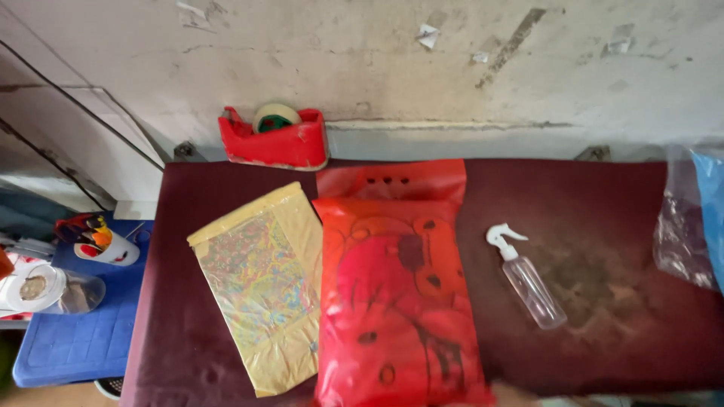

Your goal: The person folds a colorful Hello Kitty towel on a table, sprays it with a spray bottle, and then places it into a red plastic bag. The person then seals the bag by folding the top and tying it.

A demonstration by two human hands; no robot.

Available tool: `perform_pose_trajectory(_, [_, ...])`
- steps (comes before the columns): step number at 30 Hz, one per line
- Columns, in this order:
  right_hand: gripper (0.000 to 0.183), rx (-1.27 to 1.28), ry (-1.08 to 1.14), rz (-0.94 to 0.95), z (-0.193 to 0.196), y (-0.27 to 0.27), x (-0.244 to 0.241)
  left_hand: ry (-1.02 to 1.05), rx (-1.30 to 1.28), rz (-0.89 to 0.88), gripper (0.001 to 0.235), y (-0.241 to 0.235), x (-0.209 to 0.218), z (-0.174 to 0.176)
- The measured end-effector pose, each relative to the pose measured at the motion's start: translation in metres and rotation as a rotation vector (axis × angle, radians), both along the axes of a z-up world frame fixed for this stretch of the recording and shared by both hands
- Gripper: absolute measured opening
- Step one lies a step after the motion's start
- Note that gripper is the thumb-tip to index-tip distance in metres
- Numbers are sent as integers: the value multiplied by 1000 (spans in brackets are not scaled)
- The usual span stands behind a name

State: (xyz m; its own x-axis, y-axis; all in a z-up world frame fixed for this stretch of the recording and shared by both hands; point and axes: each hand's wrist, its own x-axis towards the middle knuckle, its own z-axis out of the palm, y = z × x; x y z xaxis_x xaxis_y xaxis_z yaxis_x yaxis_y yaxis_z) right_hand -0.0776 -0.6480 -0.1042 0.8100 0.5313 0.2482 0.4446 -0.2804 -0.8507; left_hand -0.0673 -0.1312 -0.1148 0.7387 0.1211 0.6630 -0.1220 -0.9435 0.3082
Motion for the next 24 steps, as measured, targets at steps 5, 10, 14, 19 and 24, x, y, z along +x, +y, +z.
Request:
perform_pose_trajectory(5, [14,36,-45,-244,190,10,63,-325,453,-371,7,20,36,123])
perform_pose_trajectory(10, [14,-81,-24,-455,337,34,169,228,-197,-640,26,-16,123,373])
perform_pose_trajectory(14, [18,-381,39,-441,407,29,251,472,-310,-535,24,-35,174,458])
perform_pose_trajectory(19, [20,-317,175,-445,465,55,298,623,-468,-601,19,-33,209,486])
perform_pose_trajectory(24, [19,-462,227,-366,443,58,322,390,279,-348,14,-54,181,433])
